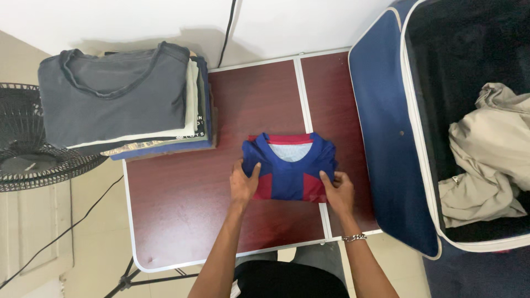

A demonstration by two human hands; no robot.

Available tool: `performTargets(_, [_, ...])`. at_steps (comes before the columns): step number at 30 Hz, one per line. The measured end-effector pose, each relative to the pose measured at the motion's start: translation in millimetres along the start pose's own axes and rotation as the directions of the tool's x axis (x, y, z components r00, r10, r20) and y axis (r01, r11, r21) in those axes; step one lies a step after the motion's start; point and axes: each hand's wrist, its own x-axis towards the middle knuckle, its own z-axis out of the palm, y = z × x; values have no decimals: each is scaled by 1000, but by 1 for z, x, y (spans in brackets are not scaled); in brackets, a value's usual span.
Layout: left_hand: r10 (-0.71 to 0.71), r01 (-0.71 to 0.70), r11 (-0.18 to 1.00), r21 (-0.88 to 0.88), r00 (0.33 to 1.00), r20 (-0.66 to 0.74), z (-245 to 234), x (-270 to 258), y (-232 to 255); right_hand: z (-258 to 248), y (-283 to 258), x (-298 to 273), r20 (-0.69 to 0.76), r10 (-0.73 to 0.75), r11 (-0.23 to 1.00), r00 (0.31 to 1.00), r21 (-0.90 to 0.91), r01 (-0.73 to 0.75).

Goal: The person folds a jersey by hand on a table. They spread the jersey out, fold the sleeves and sides into the center, and then fold the bottom upward to complete the task.

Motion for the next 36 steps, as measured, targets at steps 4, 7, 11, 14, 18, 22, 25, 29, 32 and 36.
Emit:
performTargets(4, [-79,80,996,-38,997,20,2,9,-5,8,4,22,83,4,992,997,122,-14])
performTargets(7, [-55,56,998,-29,998,31,11,32,-10,7,5,43,155,35,981,987,181,-63])
performTargets(11, [-61,77,965,-252,996,69,22,39,-16,8,-10,67,240,1,936,971,342,-86])
performTargets(14, [-35,52,941,-335,998,54,20,48,-3,6,-33,72,260,-6,907,966,408,-104])
performTargets(18, [-115,118,990,-77,992,48,8,44,15,6,-45,63,246,42,989,968,129,-76])
performTargets(22, [-94,91,996,24,984,152,-3,34,15,7,-40,40,76,-163,893,984,-413,179])
performTargets(25, [-42,64,992,-111,980,195,-3,31,13,12,-39,32,106,-85,964,991,-244,109])
performTargets(29, [-67,73,997,-22,975,210,3,33,11,14,-37,35,205,-51,992,977,-102,73])
performTargets(32, [14,-13,1000,-10,984,178,11,46,8,19,-49,50,264,-100,994,959,64,86])
performTargets(36, [248,-225,914,-337,969,26,9,54,5,11,-76,56,300,-174,980,938,144,136])
